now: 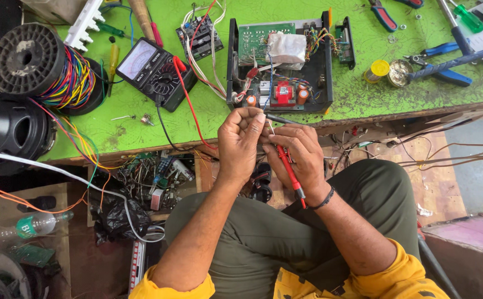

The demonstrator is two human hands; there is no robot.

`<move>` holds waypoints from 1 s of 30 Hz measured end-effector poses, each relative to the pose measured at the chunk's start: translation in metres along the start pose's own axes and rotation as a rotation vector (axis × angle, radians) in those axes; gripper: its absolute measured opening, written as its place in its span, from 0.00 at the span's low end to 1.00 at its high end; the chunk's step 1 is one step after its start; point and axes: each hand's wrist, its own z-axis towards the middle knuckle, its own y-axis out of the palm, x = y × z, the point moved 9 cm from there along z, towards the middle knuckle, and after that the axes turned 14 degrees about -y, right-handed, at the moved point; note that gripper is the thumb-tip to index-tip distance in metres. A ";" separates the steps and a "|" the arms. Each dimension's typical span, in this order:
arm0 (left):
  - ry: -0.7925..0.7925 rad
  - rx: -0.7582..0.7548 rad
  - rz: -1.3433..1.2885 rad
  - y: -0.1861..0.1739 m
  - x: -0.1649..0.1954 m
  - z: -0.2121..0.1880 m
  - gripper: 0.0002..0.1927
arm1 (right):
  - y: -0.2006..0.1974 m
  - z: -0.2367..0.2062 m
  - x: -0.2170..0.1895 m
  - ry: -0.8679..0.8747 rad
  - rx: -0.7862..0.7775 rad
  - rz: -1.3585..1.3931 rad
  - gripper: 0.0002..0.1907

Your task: The person sits on the floor and uses a multimeter to test components on an open electronic device. They probe various points on the circuit board and capacitors with the multimeter leads, then use a screwdriver to adjust parts inside the device.

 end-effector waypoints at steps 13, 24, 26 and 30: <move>0.006 0.001 -0.057 -0.006 -0.015 0.008 0.06 | 0.005 0.001 0.000 -0.015 0.034 0.010 0.13; 0.004 -0.005 -0.061 -0.006 -0.013 0.007 0.06 | 0.006 -0.003 0.001 -0.024 0.044 0.000 0.14; 0.010 -0.007 -0.060 -0.004 -0.012 0.007 0.07 | 0.006 -0.003 0.001 -0.023 0.039 0.002 0.14; -0.034 0.015 -0.012 -0.004 -0.011 0.006 0.07 | 0.001 -0.002 0.000 -0.060 0.031 0.042 0.15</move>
